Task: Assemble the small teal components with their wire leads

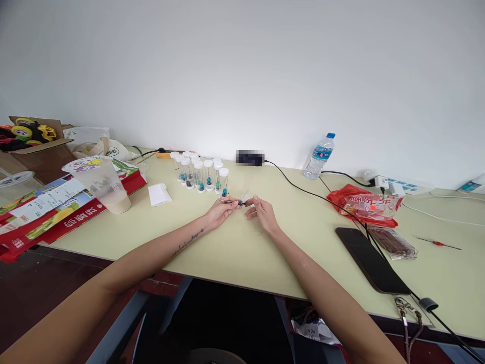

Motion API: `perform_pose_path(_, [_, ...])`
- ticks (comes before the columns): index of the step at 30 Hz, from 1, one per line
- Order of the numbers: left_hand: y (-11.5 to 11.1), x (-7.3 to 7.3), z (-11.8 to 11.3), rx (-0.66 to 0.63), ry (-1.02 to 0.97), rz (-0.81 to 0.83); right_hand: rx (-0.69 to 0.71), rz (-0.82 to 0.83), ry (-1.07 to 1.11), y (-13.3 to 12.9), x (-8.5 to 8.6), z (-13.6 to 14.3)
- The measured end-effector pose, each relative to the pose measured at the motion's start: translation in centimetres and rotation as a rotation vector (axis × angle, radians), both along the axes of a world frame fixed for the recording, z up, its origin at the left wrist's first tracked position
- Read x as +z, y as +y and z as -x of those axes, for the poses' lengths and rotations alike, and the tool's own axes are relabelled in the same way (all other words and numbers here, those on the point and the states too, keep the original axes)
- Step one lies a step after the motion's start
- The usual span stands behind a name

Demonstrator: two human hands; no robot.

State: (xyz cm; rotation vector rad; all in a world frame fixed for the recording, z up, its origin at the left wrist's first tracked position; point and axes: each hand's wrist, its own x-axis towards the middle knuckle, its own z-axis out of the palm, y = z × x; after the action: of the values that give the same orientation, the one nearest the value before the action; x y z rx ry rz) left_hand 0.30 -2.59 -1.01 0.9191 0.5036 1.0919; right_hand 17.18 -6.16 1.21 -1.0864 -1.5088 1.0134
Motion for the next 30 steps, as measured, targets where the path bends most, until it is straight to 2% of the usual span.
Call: perform_pose_path(30, [-0.12,0.14,-0.03,-0.001,0.002,0.004,0.010,-0.005,-0.004,-0.08,0.04,-0.02])
